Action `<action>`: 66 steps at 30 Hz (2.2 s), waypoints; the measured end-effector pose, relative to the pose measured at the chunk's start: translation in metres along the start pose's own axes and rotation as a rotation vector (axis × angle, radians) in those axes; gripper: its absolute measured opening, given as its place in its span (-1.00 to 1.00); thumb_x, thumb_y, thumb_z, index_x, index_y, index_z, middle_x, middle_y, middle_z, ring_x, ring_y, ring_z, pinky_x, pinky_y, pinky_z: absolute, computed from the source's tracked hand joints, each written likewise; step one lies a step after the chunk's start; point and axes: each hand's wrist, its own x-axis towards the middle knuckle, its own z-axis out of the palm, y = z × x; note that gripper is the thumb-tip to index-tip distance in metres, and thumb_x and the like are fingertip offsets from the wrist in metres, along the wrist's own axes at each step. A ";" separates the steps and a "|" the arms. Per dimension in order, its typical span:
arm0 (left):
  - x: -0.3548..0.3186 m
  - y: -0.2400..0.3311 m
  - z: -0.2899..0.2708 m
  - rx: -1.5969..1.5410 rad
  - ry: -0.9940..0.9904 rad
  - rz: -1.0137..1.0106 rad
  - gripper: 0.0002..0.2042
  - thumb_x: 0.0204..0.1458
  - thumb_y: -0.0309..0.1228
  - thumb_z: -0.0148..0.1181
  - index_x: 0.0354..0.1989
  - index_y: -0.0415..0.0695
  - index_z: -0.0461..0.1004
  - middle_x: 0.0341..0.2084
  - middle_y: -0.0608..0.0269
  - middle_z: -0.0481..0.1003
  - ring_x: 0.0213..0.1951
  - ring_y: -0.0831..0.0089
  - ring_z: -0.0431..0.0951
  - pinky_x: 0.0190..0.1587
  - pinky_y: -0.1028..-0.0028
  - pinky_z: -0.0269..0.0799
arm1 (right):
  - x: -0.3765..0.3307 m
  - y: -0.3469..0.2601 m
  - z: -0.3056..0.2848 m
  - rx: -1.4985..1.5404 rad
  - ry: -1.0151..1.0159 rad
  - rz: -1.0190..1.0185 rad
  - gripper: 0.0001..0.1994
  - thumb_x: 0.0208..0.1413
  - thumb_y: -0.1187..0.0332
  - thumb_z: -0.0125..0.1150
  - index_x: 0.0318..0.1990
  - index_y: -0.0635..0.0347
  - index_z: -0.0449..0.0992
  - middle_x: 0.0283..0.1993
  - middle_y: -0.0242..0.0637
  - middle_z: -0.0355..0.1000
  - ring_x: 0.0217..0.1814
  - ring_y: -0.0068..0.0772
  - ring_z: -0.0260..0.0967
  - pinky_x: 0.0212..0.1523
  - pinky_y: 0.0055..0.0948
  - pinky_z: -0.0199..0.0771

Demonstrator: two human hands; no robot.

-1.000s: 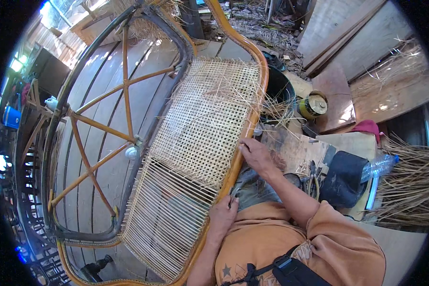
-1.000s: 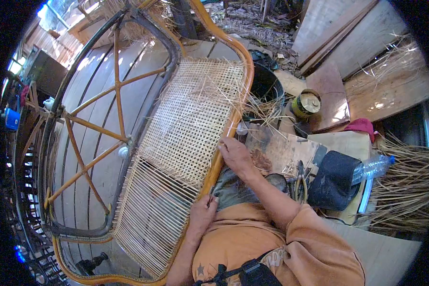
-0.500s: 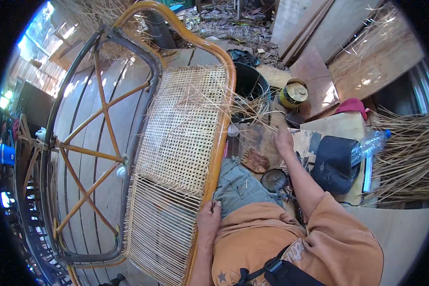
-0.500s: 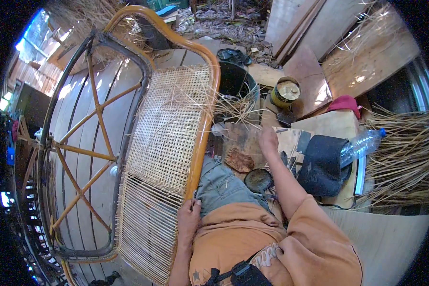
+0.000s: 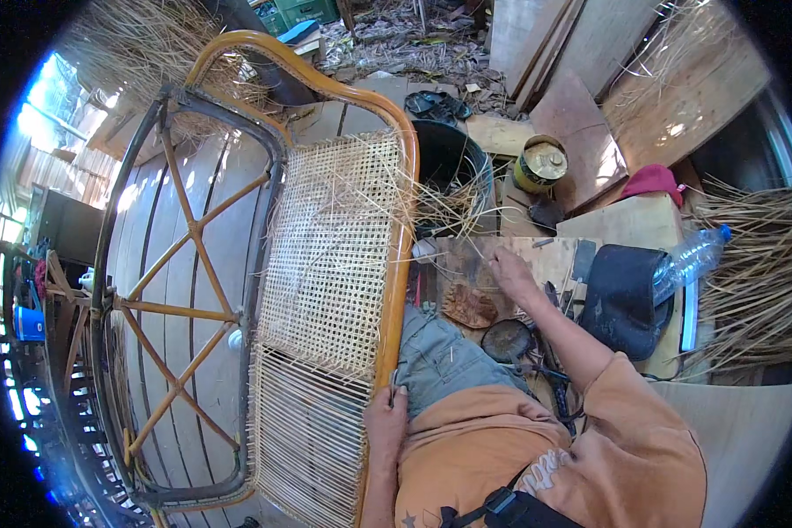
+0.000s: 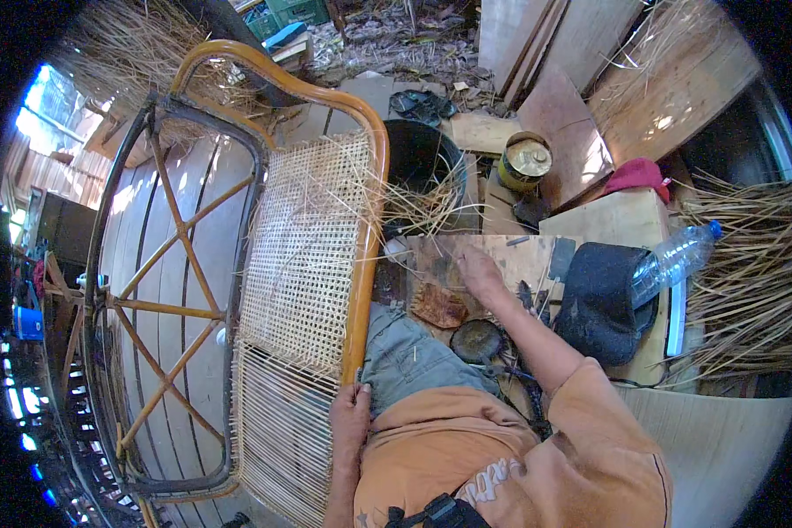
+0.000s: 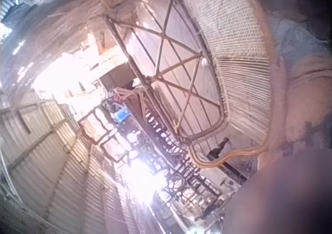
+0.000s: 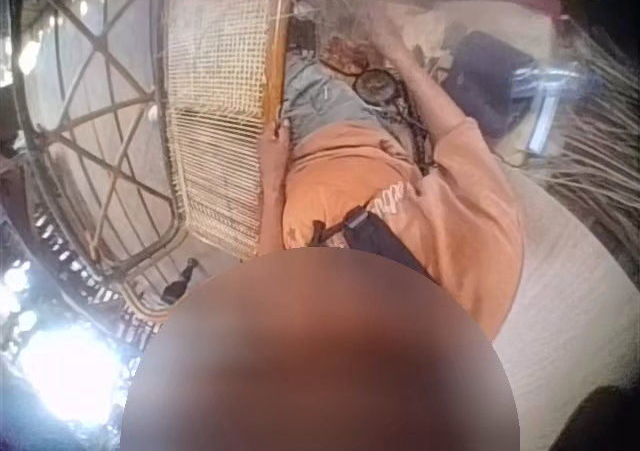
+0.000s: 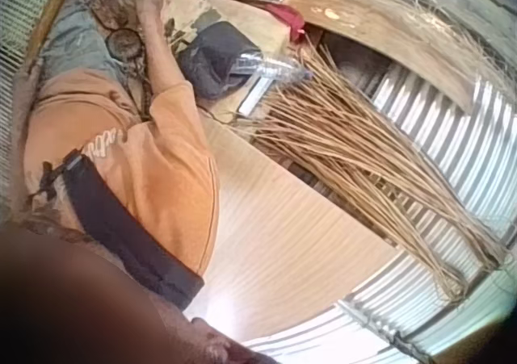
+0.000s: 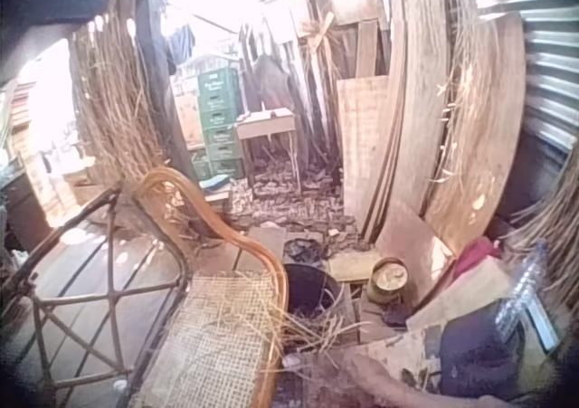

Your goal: Replacing or repairing the woven rattan seat of a chair using strips of fiber and a small knife.

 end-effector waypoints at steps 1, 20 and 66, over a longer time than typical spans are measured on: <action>-0.001 -0.004 0.000 -0.001 0.005 -0.006 -0.79 0.02 -0.30 0.09 -0.40 -0.24 0.47 -0.61 0.00 0.45 -0.54 0.29 0.48 -0.41 0.37 0.36 | -0.003 -0.032 -0.024 0.336 -0.021 0.175 -0.90 -0.02 0.46 0.03 -0.32 0.24 0.39 -0.43 -0.17 0.38 -0.32 -0.24 0.42 -0.42 -0.30 0.47; -0.008 0.052 -0.013 -0.312 -0.359 0.062 -0.75 0.06 -0.28 0.11 -0.39 -0.27 0.47 -0.56 0.20 0.42 -0.49 0.54 0.35 -0.35 0.53 0.30 | -0.099 -0.200 -0.072 1.488 -0.701 0.768 -0.92 0.08 0.40 0.12 -0.30 0.16 0.41 -0.34 -0.38 0.43 -0.45 -0.55 0.36 -0.50 -0.61 0.35; 0.153 0.007 -0.174 -0.194 0.246 0.183 -0.78 0.04 -0.33 0.06 -0.38 -0.28 0.40 -0.67 0.31 0.31 -0.62 0.53 0.29 -0.49 0.52 0.27 | 0.022 -0.135 -0.079 0.616 -0.390 -0.008 -0.85 0.09 0.38 0.08 -0.33 0.27 0.50 -0.42 -0.39 0.44 -0.38 -0.53 0.38 -0.36 -0.57 0.33</action>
